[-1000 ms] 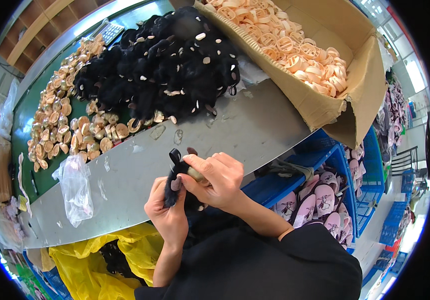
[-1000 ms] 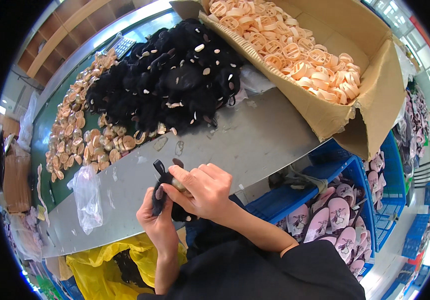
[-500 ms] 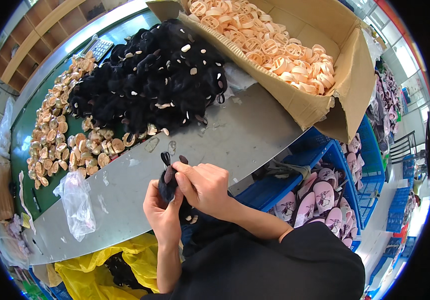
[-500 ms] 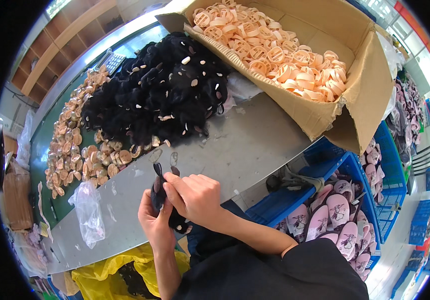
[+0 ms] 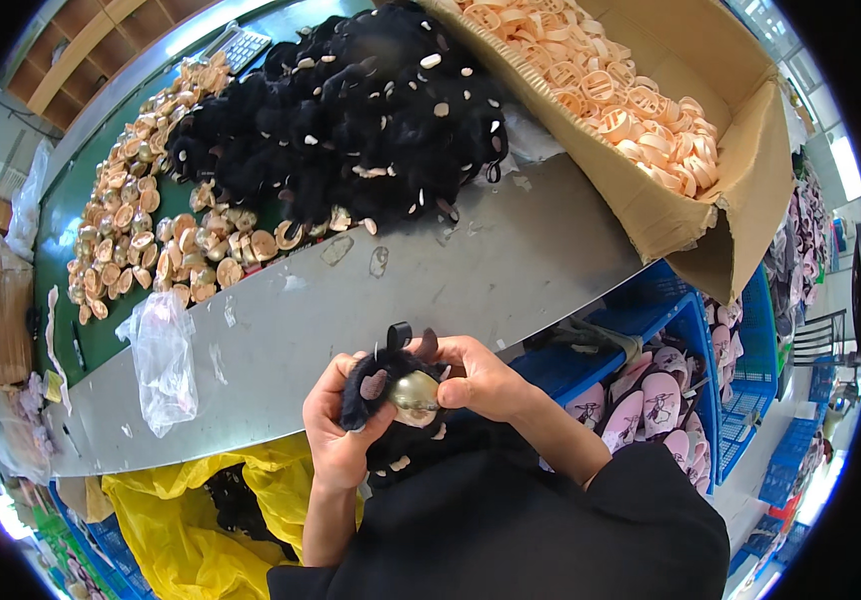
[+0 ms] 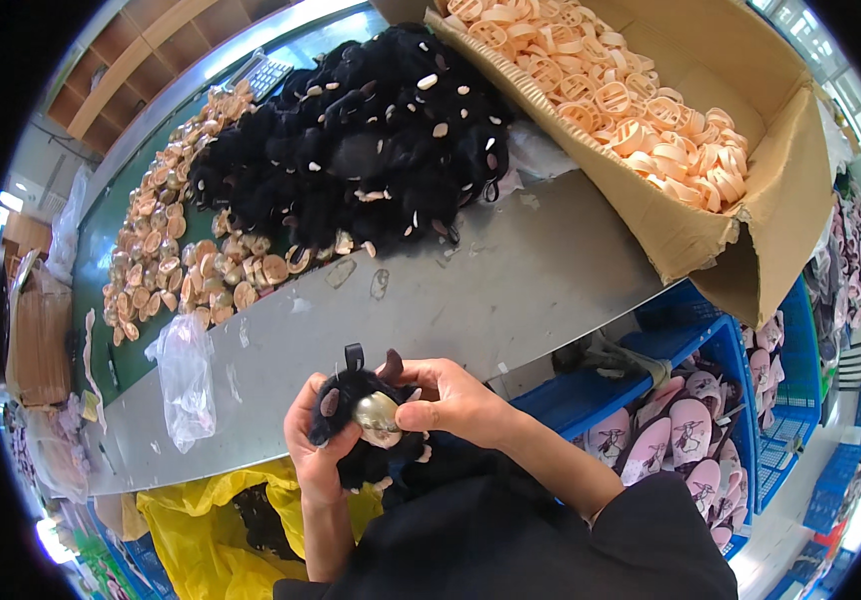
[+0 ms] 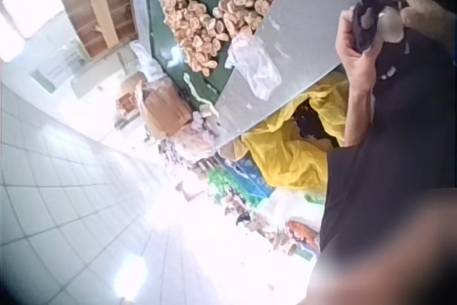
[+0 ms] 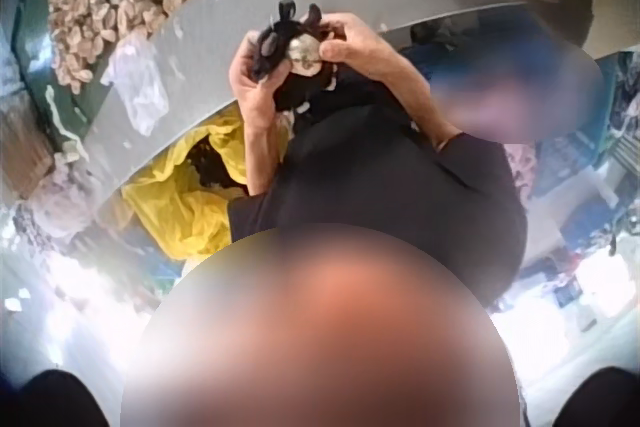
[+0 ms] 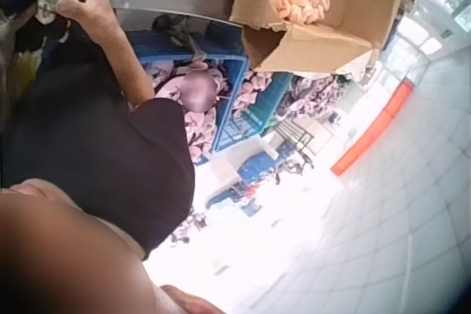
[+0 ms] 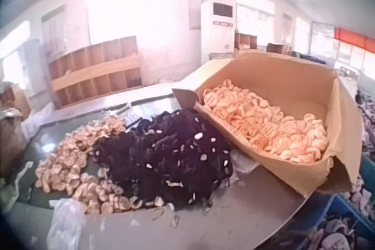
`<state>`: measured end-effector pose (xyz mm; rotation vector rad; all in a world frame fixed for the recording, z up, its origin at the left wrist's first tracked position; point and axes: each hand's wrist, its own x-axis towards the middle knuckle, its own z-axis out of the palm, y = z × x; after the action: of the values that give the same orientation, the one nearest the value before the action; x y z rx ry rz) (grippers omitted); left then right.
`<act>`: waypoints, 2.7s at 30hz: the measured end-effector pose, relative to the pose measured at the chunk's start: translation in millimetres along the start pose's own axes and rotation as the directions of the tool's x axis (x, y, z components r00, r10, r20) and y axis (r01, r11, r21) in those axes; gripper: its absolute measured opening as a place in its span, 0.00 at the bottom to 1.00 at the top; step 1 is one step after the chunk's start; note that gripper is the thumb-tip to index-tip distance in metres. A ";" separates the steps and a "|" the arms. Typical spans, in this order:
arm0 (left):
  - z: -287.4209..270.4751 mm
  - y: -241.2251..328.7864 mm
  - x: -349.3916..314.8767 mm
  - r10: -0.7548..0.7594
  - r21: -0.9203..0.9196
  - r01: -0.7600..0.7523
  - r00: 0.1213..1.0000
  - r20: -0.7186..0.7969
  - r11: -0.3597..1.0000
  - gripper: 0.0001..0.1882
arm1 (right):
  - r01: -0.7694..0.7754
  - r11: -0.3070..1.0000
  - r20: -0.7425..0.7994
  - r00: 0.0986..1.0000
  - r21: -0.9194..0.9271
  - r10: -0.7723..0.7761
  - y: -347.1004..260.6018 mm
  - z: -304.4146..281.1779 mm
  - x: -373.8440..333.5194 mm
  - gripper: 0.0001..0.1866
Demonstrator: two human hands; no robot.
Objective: The person repeatedly picks up a black fuzzy slipper and a beige sole, presses them together, and places the assembled slipper into a yellow bag. The process is repeated for multiple units.
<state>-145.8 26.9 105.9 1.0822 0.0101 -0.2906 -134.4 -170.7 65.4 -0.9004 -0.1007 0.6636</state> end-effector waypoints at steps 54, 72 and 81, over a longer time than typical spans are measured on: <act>14.0 -2.4 -28.6 0.135 0.450 -0.184 0.981 0.139 0.874 0.16 | 0.298 0.944 -0.120 0.942 -0.139 -0.315 0.6 39.7 -40.6 0.14; -3.2 -19.8 -37.1 0.472 0.711 -0.409 0.873 0.122 0.572 0.20 | 0.470 0.074 0.197 0.502 -0.880 -0.842 19.1 47.7 -17.5 0.15; 2.1 -24.4 -14.8 0.529 0.688 -0.322 0.842 -0.106 0.650 0.21 | 0.415 0.136 0.157 0.597 -0.900 -0.787 17.0 65.5 -17.7 0.19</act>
<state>-166.2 17.9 87.9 1.7817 -0.0867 0.3532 -179.7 -128.0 97.2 -1.8656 -0.5196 -0.5215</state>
